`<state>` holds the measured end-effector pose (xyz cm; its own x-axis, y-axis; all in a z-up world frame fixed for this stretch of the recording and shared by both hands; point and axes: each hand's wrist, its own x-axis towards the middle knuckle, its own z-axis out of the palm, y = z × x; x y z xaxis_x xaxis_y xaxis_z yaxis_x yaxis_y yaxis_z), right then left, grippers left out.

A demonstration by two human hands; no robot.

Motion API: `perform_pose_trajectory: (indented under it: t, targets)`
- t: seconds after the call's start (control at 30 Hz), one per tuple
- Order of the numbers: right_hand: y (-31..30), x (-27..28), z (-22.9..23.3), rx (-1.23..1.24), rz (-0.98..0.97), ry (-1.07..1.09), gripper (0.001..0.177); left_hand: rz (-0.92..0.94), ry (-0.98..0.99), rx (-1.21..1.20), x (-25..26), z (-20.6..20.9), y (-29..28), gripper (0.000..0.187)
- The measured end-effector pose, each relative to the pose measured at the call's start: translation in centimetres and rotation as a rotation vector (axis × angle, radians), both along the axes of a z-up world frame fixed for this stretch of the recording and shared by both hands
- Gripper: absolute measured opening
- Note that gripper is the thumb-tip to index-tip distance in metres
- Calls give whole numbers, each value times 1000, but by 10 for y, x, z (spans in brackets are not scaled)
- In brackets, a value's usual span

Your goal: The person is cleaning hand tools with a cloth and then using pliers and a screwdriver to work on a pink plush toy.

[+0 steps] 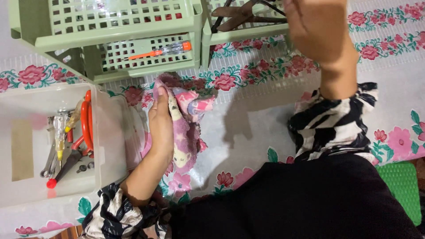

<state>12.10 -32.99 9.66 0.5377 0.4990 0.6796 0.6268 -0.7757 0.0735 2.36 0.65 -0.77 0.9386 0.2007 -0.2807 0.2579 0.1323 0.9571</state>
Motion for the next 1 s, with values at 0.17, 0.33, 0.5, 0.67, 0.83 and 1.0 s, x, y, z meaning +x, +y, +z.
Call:
perform_pose_trajectory:
  t: [0.17, 0.33, 0.5, 0.67, 0.83, 1.0]
  targets:
    - [6, 14, -16, 39, 86, 62, 10, -2, -1, -35, -1, -1, 0, 50]
    - [14, 15, -13, 0, 104, 74, 7, -19, 71, -254, -1, 7, -3, 44]
    - [-6, 20, -22, 23, 101, 266, 14, -13, 54, -80, -1, -7, 2, 50]
    - [-8, 13, -10, -28, 91, 221, 12, 11, 39, -15, 0, -3, 2, 54]
    - [-5, 7, -4, -26, -13, 299, 11, -6, 82, -15, 1, -4, 4, 66]
    - [-15, 6, -8, -15, -118, 258, 12, 19, 30, -41, 2, 0, 5, 63]
